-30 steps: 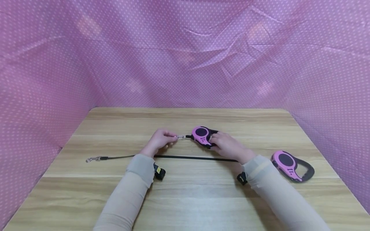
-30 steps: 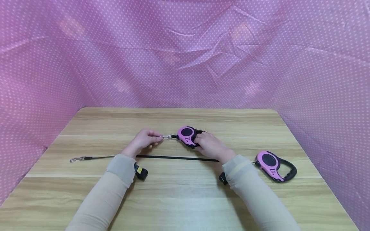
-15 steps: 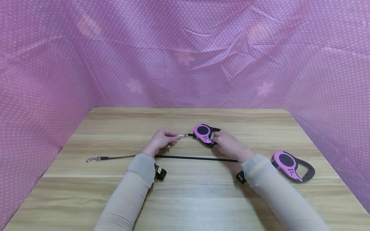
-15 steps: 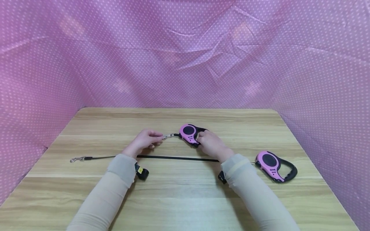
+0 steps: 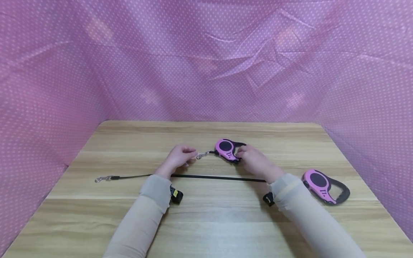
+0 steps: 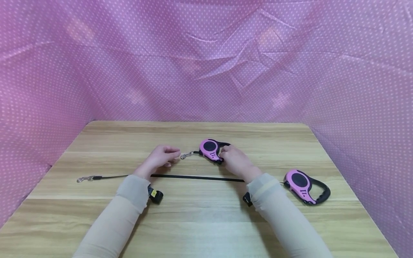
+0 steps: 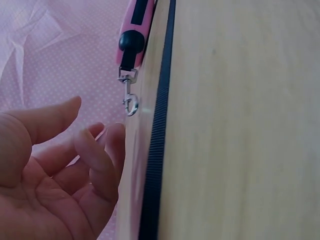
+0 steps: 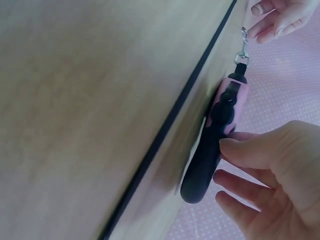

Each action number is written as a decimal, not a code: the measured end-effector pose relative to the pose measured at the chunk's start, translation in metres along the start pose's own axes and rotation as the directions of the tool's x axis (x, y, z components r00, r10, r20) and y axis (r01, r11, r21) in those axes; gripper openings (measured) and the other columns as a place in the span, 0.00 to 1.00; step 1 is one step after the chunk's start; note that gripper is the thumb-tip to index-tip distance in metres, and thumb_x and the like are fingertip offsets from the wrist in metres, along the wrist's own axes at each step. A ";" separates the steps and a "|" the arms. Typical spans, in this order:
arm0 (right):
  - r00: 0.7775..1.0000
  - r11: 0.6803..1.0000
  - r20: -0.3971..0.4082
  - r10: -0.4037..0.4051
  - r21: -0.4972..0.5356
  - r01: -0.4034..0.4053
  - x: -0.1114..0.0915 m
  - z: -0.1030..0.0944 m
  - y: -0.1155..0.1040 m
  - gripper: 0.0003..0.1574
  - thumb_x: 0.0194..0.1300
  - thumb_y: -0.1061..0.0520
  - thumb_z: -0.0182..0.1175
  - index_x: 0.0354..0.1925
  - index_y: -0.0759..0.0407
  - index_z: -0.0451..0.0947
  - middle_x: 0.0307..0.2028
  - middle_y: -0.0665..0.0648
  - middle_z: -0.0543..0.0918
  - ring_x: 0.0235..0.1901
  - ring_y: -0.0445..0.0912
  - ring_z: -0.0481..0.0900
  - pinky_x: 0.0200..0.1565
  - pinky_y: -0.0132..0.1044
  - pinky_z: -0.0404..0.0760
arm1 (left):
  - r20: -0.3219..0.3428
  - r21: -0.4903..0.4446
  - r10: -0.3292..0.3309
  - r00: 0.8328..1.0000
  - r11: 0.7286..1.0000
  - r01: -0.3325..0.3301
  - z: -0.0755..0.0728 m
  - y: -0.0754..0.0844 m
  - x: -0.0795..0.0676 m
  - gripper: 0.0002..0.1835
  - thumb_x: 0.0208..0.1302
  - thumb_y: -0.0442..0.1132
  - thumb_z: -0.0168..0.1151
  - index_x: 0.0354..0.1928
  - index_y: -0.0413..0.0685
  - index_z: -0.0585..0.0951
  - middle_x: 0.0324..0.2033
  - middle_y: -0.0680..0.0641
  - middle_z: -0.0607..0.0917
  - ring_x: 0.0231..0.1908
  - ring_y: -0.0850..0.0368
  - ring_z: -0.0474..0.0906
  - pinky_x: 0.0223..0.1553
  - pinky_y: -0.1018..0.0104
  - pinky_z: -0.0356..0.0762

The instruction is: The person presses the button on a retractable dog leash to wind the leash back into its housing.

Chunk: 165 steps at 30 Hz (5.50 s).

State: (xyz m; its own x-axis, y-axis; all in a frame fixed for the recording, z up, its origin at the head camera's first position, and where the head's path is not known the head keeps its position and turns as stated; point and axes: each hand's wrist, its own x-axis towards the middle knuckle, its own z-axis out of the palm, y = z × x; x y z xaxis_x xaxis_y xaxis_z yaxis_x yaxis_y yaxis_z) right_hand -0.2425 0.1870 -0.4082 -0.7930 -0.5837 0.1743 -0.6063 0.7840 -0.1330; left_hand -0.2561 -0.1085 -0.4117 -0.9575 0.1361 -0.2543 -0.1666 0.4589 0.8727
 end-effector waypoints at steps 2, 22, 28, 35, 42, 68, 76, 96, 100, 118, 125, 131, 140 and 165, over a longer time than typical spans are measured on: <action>0.999 1.000 -0.037 -0.010 0.003 0.011 -0.001 -0.001 -0.001 0.19 0.56 0.72 0.64 0.47 0.68 0.84 0.46 0.64 0.84 0.49 0.57 0.81 0.54 0.48 0.81 | -0.002 0.016 0.020 1.000 1.000 -0.020 -0.001 0.001 -0.003 0.21 0.70 0.42 0.60 0.61 0.40 0.77 0.51 0.38 0.84 0.40 0.54 0.81 0.35 0.70 0.80; 0.946 0.997 -0.318 -0.064 0.014 0.072 -0.028 -0.014 -0.013 0.14 0.55 0.68 0.70 0.42 0.70 0.83 0.41 0.64 0.84 0.42 0.57 0.81 0.49 0.49 0.82 | -0.093 0.115 0.148 0.985 0.984 -0.137 -0.021 0.000 -0.036 0.20 0.71 0.46 0.59 0.60 0.44 0.78 0.52 0.40 0.83 0.47 0.44 0.82 0.43 0.56 0.82; 0.949 0.999 -0.312 -0.045 -0.005 0.045 -0.040 -0.015 -0.020 0.15 0.56 0.65 0.71 0.43 0.68 0.83 0.42 0.64 0.85 0.44 0.57 0.82 0.50 0.51 0.82 | -0.119 0.122 0.178 0.977 0.979 -0.164 -0.026 -0.004 -0.044 0.20 0.71 0.45 0.59 0.59 0.42 0.79 0.50 0.40 0.84 0.45 0.44 0.82 0.43 0.64 0.78; 0.952 1.000 -0.304 -0.024 -0.008 0.023 -0.051 -0.014 -0.024 0.16 0.58 0.62 0.69 0.45 0.68 0.83 0.42 0.63 0.85 0.44 0.56 0.81 0.50 0.50 0.82 | -0.124 0.102 0.167 0.978 0.983 -0.155 -0.032 -0.012 -0.055 0.20 0.71 0.46 0.59 0.58 0.42 0.79 0.48 0.40 0.84 0.46 0.45 0.80 0.47 0.60 0.78; 0.948 1.000 -0.318 -0.022 -0.018 0.017 -0.064 -0.010 -0.023 0.16 0.58 0.61 0.70 0.45 0.67 0.83 0.42 0.63 0.86 0.44 0.56 0.82 0.50 0.50 0.82 | -0.108 0.111 0.143 0.984 0.985 -0.131 -0.041 -0.021 -0.067 0.21 0.72 0.47 0.57 0.60 0.42 0.77 0.50 0.40 0.82 0.46 0.47 0.79 0.44 0.60 0.80; 0.961 0.998 -0.268 0.065 0.043 -0.056 -0.091 -0.012 -0.032 0.17 0.64 0.54 0.65 0.48 0.62 0.83 0.45 0.60 0.87 0.47 0.55 0.83 0.51 0.52 0.81 | -0.076 0.279 0.154 0.985 0.952 -0.127 -0.087 -0.052 -0.103 0.24 0.72 0.50 0.58 0.62 0.43 0.76 0.51 0.40 0.83 0.46 0.49 0.80 0.43 0.60 0.79; 0.952 0.995 -0.292 0.094 0.066 -0.078 -0.100 -0.015 -0.028 0.18 0.63 0.55 0.65 0.49 0.63 0.83 0.45 0.61 0.87 0.47 0.56 0.83 0.52 0.53 0.81 | -0.150 0.310 0.188 0.971 0.941 -0.134 -0.109 -0.066 -0.107 0.24 0.70 0.49 0.60 0.61 0.41 0.77 0.50 0.38 0.84 0.46 0.47 0.81 0.45 0.58 0.78; 0.893 0.952 -0.331 0.304 0.081 -0.294 -0.146 -0.047 0.004 0.14 0.63 0.54 0.67 0.46 0.59 0.85 0.41 0.58 0.88 0.37 0.55 0.85 0.36 0.50 0.82 | -0.185 0.361 0.167 0.968 0.928 -0.091 -0.145 -0.083 -0.118 0.27 0.71 0.50 0.59 0.63 0.39 0.74 0.53 0.35 0.83 0.52 0.41 0.78 0.52 0.44 0.75; 0.873 0.940 -0.352 0.339 0.086 -0.330 -0.154 -0.052 0.012 0.15 0.64 0.54 0.66 0.46 0.60 0.84 0.40 0.61 0.88 0.33 0.54 0.84 0.29 0.46 0.80 | -0.191 0.384 0.176 0.966 0.919 -0.092 -0.151 -0.085 -0.117 0.27 0.71 0.51 0.59 0.62 0.38 0.75 0.52 0.35 0.83 0.49 0.44 0.79 0.52 0.44 0.75; 0.791 0.812 -0.192 0.581 0.208 -0.546 -0.204 -0.068 0.059 0.25 0.70 0.43 0.59 0.49 0.62 0.81 0.44 0.74 0.84 0.42 0.69 0.81 0.32 0.51 0.80 | -0.186 0.412 0.134 0.973 0.910 -0.047 -0.164 -0.094 -0.115 0.31 0.69 0.50 0.62 0.65 0.36 0.71 0.59 0.30 0.77 0.52 0.35 0.77 0.39 0.56 0.82; 0.790 0.789 -0.114 0.603 0.233 -0.569 -0.222 -0.066 0.074 0.28 0.69 0.44 0.61 0.50 0.67 0.79 0.50 0.77 0.80 0.49 0.72 0.74 0.39 0.66 0.74 | -0.149 0.405 0.106 0.983 0.914 -0.037 -0.167 -0.097 -0.116 0.34 0.66 0.48 0.65 0.65 0.34 0.69 0.61 0.27 0.75 0.57 0.29 0.74 0.53 0.36 0.75; 0.835 0.821 -0.071 0.546 0.242 -0.517 -0.237 -0.062 0.087 0.30 0.62 0.48 0.69 0.50 0.72 0.77 0.55 0.83 0.73 0.54 0.79 0.63 0.50 0.79 0.58 | -0.117 0.384 0.064 0.991 0.923 -0.014 -0.170 -0.102 -0.117 0.37 0.62 0.46 0.68 0.66 0.33 0.67 0.63 0.27 0.72 0.60 0.28 0.70 0.57 0.33 0.69; 0.853 0.840 -0.033 0.520 0.199 -0.505 -0.244 -0.059 0.094 0.26 0.50 0.51 0.76 0.42 0.67 0.82 0.49 0.78 0.79 0.51 0.77 0.70 0.46 0.73 0.66 | -0.099 0.430 0.031 0.995 0.903 0.015 -0.176 -0.108 -0.116 0.34 0.58 0.43 0.71 0.62 0.31 0.72 0.61 0.27 0.74 0.59 0.27 0.71 0.56 0.36 0.72; 0.840 0.830 0.185 0.510 0.150 -0.537 -0.236 -0.051 0.095 0.28 0.56 0.45 0.72 0.43 0.67 0.82 0.41 0.67 0.86 0.48 0.72 0.78 0.47 0.68 0.73 | -0.131 0.483 -0.015 0.991 0.873 0.077 -0.183 -0.112 -0.114 0.19 0.59 0.41 0.71 0.45 0.32 0.81 0.35 0.43 0.83 0.37 0.51 0.76 0.34 0.64 0.73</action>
State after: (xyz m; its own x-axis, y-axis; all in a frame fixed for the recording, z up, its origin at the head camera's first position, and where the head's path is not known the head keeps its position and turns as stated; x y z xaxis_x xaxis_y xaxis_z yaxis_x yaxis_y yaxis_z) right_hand -0.1099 0.4103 -0.4125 -0.9863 -0.1296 -0.1021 -0.0864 0.9328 -0.3499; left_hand -0.1713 -0.3355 -0.4042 -0.9774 0.0133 -0.2110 -0.1054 0.8345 0.5408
